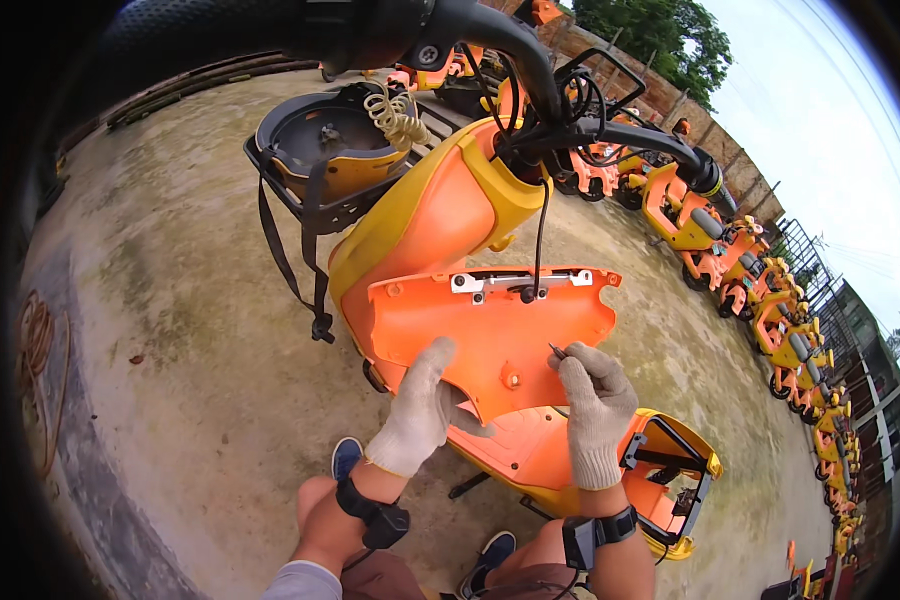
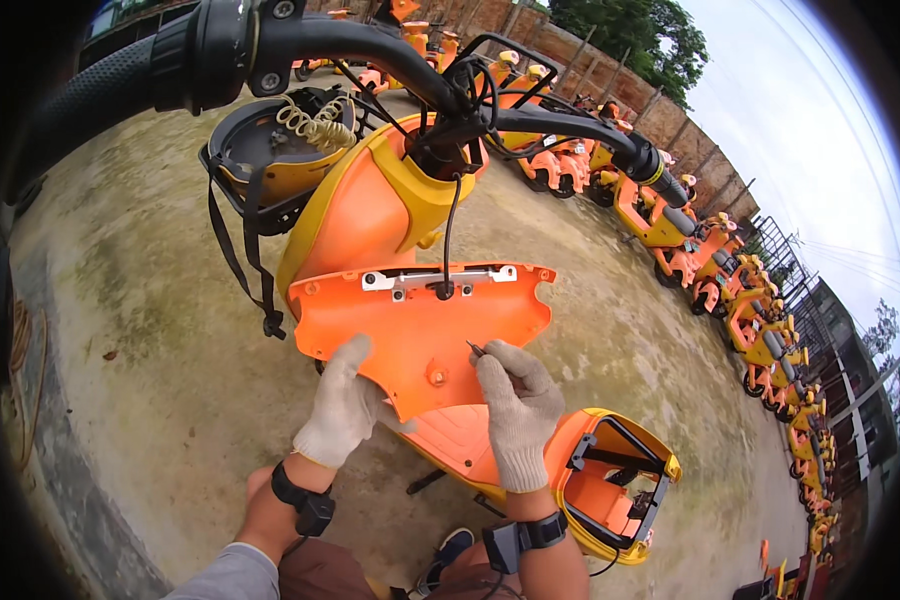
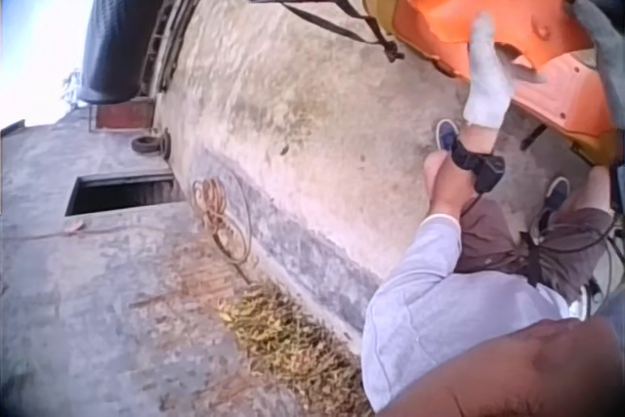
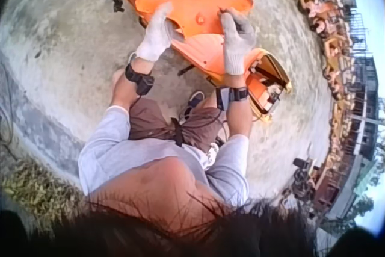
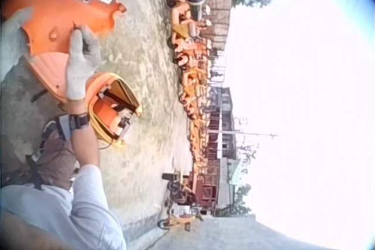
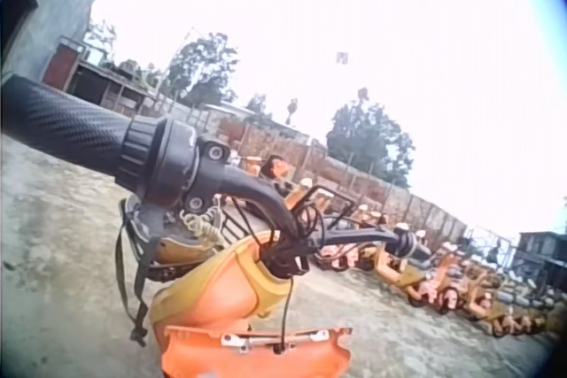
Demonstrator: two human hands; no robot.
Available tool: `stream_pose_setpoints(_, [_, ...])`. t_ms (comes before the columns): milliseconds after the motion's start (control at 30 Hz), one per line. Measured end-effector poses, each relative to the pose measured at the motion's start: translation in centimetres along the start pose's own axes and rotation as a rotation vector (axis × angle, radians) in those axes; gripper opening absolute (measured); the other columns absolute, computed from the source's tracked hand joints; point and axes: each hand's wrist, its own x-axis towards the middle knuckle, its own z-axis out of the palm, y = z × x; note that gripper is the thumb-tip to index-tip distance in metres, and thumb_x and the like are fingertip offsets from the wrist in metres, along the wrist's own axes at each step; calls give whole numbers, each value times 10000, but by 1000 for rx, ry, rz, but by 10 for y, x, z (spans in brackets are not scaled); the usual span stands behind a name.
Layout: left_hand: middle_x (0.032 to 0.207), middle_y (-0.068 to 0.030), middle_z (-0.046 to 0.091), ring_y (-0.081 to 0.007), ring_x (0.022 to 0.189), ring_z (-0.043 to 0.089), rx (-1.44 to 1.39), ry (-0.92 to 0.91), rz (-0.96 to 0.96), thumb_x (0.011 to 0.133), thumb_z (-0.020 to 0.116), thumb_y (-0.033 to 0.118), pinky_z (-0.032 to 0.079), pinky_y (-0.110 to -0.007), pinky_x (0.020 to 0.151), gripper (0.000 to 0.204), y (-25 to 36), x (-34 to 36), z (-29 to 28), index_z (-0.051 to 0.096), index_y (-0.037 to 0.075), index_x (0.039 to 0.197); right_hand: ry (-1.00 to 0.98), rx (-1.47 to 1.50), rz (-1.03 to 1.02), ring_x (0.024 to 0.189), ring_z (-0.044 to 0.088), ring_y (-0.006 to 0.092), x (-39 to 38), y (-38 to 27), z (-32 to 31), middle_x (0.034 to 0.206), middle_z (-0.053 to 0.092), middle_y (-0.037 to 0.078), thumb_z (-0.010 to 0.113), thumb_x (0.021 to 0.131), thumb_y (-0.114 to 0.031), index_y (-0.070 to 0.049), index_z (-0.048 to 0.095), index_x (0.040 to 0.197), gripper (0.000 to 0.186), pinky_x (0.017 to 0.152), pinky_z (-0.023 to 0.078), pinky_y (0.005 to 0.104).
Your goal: The recorder is using a power drill and manual dexterity to disassemble and repair the plastic fairings and body panels of a yellow scooter.
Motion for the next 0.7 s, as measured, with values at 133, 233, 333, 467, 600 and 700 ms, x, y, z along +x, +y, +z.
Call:
stream_pose_setpoints(133, [1311,-135,586,-282,1085,658,-89,-41,-38,983,501,417,639,-475,609,543,8,1,5,435,59,1387,-113,-90,-14,953,704,195,9,2,-9,1021,711,130,680,875,17,54,683,1059,188,821,564,280])
stream_pose_setpoints(233, [1259,-130,614,-275,1046,671,-182,-51,-47,970,510,397,639,-476,627,522,8,-1,10,459,53,1360,-211,-180,58,927,704,187,16,-10,-18,1018,711,123,683,869,21,52,688,1062,196,803,561,273])
stream_pose_setpoints(333, [1220,-127,626,-274,1008,680,-213,-80,-115,950,527,355,639,-472,629,491,-3,2,-1,479,50,1332,-255,-216,148,885,705,181,18,-39,-23,991,714,118,683,873,6,50,692,1066,197,762,557,263])
stream_pose_setpoints(467, [1215,-131,617,-280,986,678,-245,-110,-159,926,553,316,634,-469,624,479,-9,0,-5,491,50,1318,-231,-271,74,778,699,183,17,-69,-32,899,711,127,640,913,-17,56,656,1092,194,693,562,282])
stream_pose_setpoints(600, [1210,-127,615,-258,967,680,-282,-115,-135,910,584,320,625,-443,594,506,-21,2,2,486,49,1326,-244,-261,87,764,694,181,10,-95,-13,863,705,128,631,922,-21,48,641,1102,193,697,563,295])
stream_pose_setpoints(700, [1260,-132,595,-269,1025,666,-245,-124,-89,895,631,299,628,-427,625,573,-26,3,-1,442,48,1373,-277,-372,-23,787,697,149,11,-94,11,892,720,92,681,891,-36,30,678,1080,200,727,561,274])
